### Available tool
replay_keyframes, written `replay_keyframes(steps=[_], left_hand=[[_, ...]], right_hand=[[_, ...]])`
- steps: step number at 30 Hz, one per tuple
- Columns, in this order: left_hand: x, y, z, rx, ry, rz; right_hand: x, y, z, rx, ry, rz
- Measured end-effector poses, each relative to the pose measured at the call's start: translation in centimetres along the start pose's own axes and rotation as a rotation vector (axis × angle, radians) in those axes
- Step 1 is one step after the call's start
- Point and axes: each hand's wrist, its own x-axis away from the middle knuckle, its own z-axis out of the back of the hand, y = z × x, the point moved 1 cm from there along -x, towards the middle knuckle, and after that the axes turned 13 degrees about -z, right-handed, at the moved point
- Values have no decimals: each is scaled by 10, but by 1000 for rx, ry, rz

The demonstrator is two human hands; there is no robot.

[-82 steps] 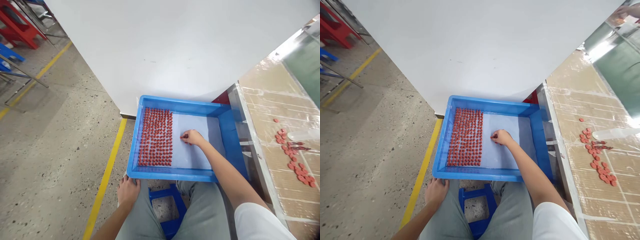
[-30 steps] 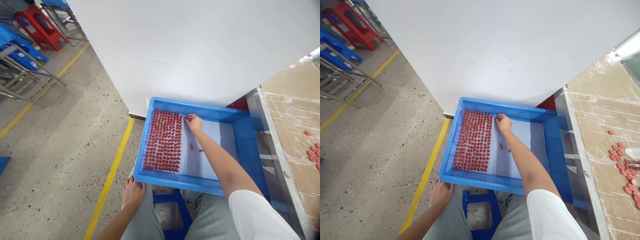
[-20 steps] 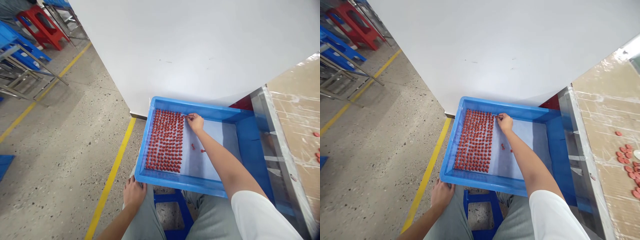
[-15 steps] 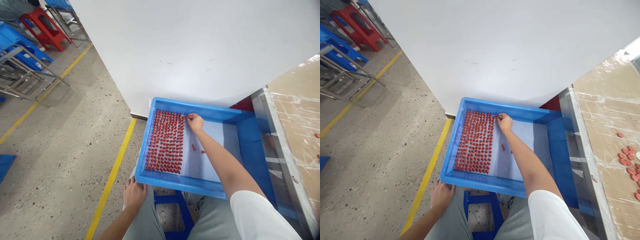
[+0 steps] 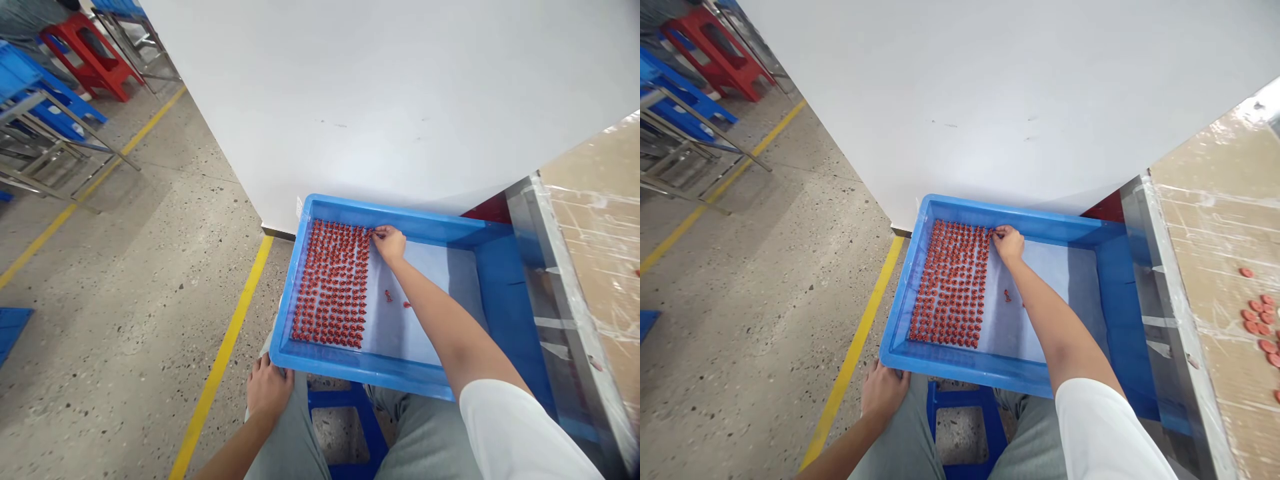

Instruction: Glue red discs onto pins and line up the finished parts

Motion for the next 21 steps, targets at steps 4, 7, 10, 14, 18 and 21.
replay_keyframes(steps=[4,7,10,14,18,21], left_hand=[[1,-2,-3,-2,22,-7],[1,-3,-5,-10,42,-11],[1,-3,-5,-18,40,-16],[1,-2,-4,-16,34,-9],[1,-1,-4,-20,29,-3],[1,0,-3,-25,15,1]], right_hand=[[-4,3,-5,-30,20,-5],[-5,5,-7,-53,31,0],[-5,6,-9,-71,32,12],[-6,7,-10,-86,31,26],[-8,9,-10,-94,26,33],[-8,9,-11,-92,19,34]])
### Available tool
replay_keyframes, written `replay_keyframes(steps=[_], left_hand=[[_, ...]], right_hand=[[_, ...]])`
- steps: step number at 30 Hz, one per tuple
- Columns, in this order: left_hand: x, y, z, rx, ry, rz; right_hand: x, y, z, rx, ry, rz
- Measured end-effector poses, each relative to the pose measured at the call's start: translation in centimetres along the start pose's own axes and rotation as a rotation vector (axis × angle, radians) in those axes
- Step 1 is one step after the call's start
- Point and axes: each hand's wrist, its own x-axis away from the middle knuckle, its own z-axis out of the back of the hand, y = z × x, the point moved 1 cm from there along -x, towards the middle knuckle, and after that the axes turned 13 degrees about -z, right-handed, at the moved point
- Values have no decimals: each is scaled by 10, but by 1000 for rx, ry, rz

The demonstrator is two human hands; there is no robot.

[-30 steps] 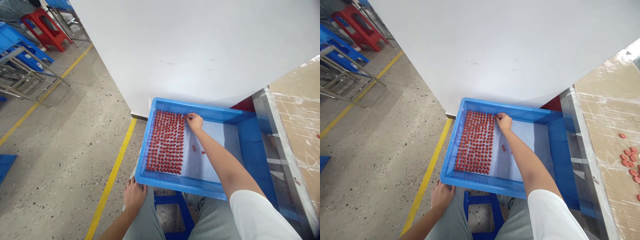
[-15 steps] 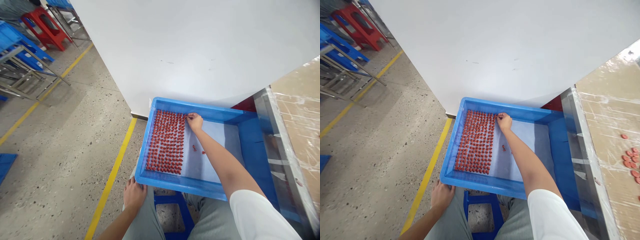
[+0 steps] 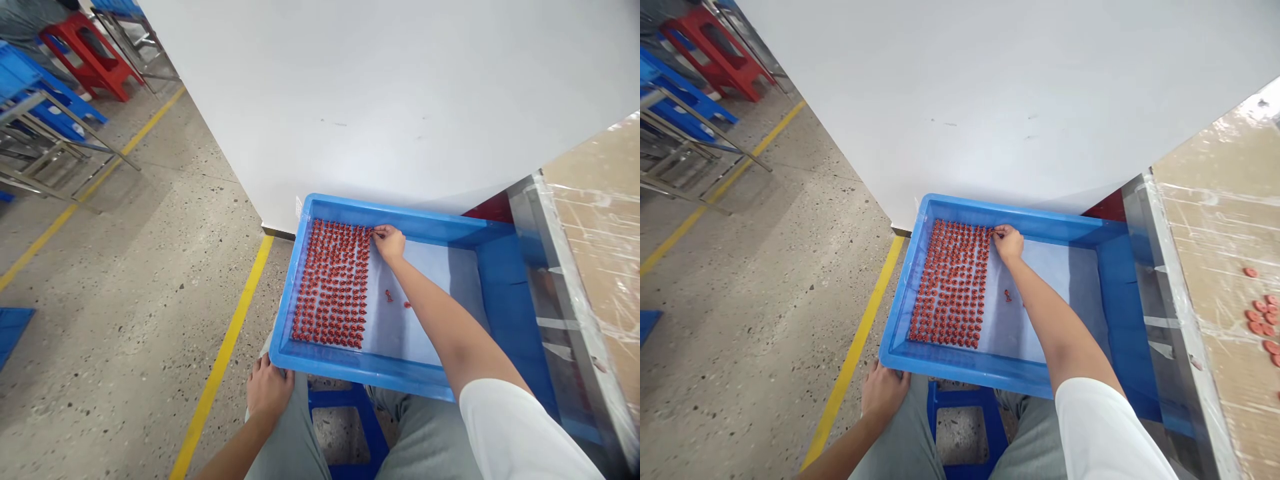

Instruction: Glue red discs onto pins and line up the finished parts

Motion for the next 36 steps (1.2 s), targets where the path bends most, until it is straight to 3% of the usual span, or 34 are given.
replay_keyframes(steps=[6,12,17,20,25,36], left_hand=[[-1,1,2,-12,-21,14],[-1,3,7,-21,-24,4],[0,2,7,-36,-11,-11],[2,1,6,-30,2,-9],[7,-2,7,-7,15,0],[7,-1,8,32,9,25]], right_hand=[[1,-4,8,53,-43,22],[22,7,57,237,-86,54],[68,24,95,480,-364,92],[96,32,97,614,-473,82],[125,41,83,732,-441,38],[158,52,88,515,-471,15]])
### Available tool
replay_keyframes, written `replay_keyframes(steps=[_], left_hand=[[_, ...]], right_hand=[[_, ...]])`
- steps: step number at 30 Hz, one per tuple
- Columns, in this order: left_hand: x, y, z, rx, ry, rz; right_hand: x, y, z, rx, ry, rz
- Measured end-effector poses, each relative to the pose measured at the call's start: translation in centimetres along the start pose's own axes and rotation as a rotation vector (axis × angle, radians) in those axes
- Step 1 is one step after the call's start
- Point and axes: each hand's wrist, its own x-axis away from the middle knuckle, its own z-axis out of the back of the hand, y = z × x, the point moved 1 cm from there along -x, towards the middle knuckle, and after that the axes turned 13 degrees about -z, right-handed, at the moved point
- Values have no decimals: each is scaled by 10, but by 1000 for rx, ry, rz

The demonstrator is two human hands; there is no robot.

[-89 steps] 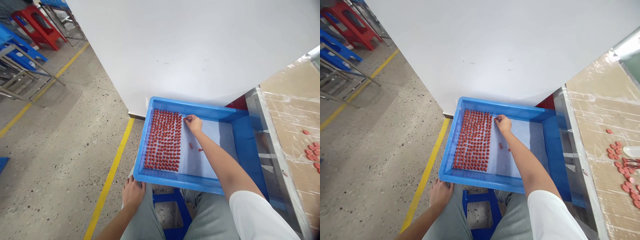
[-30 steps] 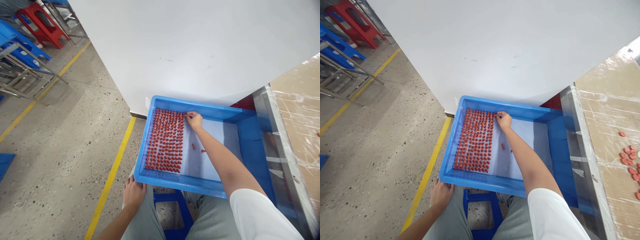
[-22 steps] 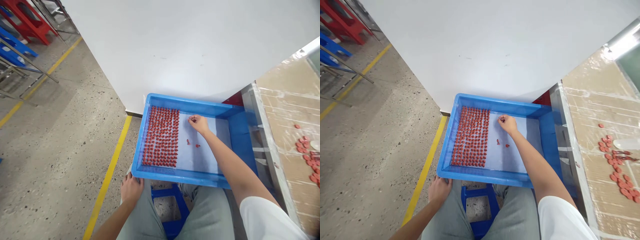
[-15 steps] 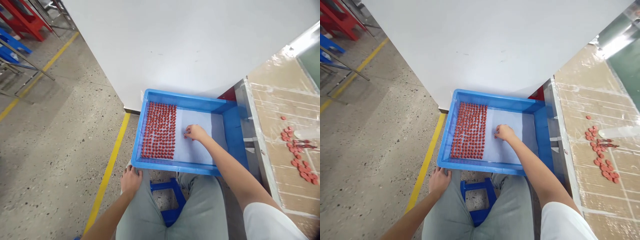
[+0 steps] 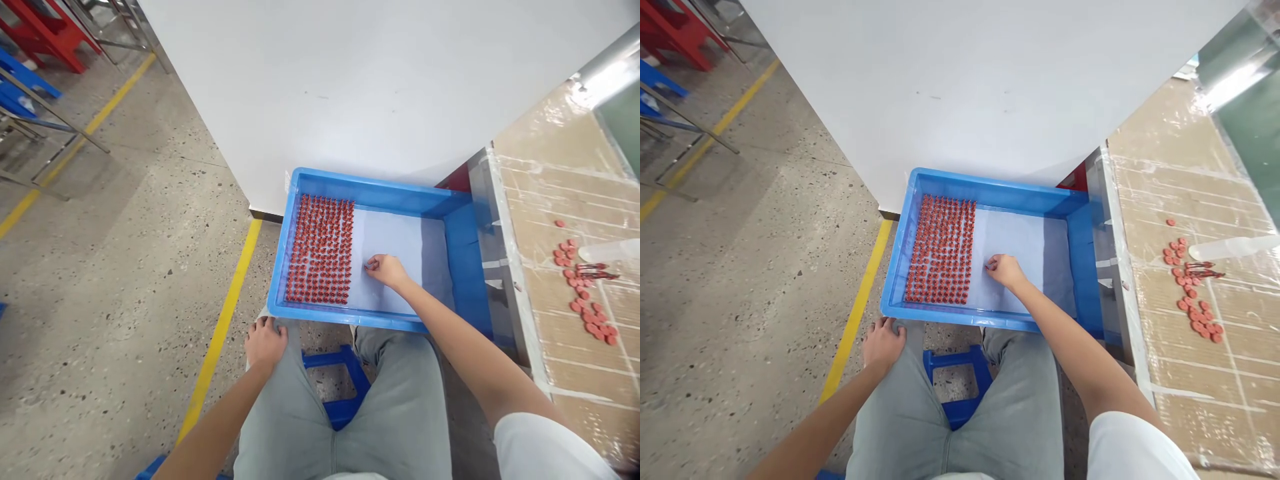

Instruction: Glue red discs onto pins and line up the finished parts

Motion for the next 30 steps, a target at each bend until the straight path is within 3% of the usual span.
replay_keyframes(steps=[13,20,30], left_hand=[[1,-2,-2,14,14,-14],[-1,-1,-2,13,19,-13],[-1,1,0,14,18,-15]], right_hand=[[16,27,-19,-359,-42,-38],[22,29,-19,-247,-29,2],[23,14,-21,-103,-93,175]])
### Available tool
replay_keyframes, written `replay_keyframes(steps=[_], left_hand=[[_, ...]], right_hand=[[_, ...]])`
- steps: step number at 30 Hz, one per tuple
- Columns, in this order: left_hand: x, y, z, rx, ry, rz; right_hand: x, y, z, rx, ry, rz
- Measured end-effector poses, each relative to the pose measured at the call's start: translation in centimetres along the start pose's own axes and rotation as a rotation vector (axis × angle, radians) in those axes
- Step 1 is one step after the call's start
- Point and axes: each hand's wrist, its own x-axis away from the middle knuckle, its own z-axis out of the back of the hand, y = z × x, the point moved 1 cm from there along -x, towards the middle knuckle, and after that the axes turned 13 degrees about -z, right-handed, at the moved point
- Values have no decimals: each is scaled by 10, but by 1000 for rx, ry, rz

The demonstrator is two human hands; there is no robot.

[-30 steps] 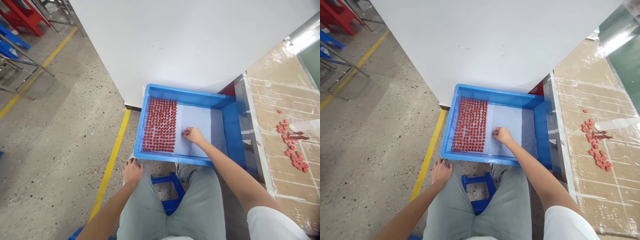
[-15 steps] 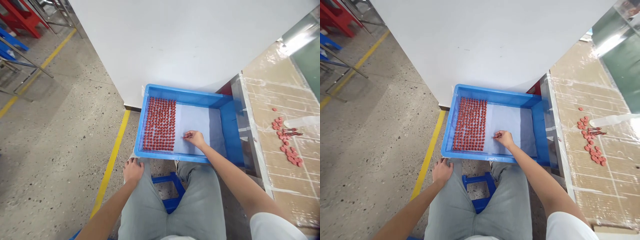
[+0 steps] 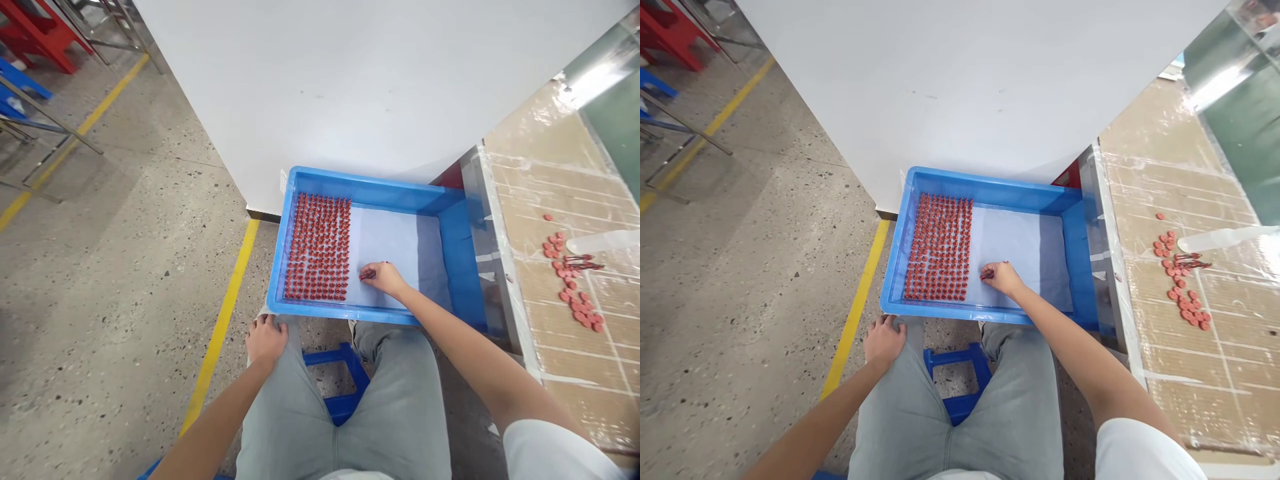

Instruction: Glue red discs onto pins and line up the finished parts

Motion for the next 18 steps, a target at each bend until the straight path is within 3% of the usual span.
replay_keyframes(steps=[5,10,14,18], left_hand=[[0,-1,-1,-1,-2,0],[0,-2,-2,3,-6,-2],[-1,-3,-2,5,-12,2],[-2,-3,-4,1,-13,-1]], right_hand=[[3,-7,-3,106,8,37],[7,-10,12,204,30,102],[2,-11,17,187,-43,165],[-2,-14,8,160,-119,206]])
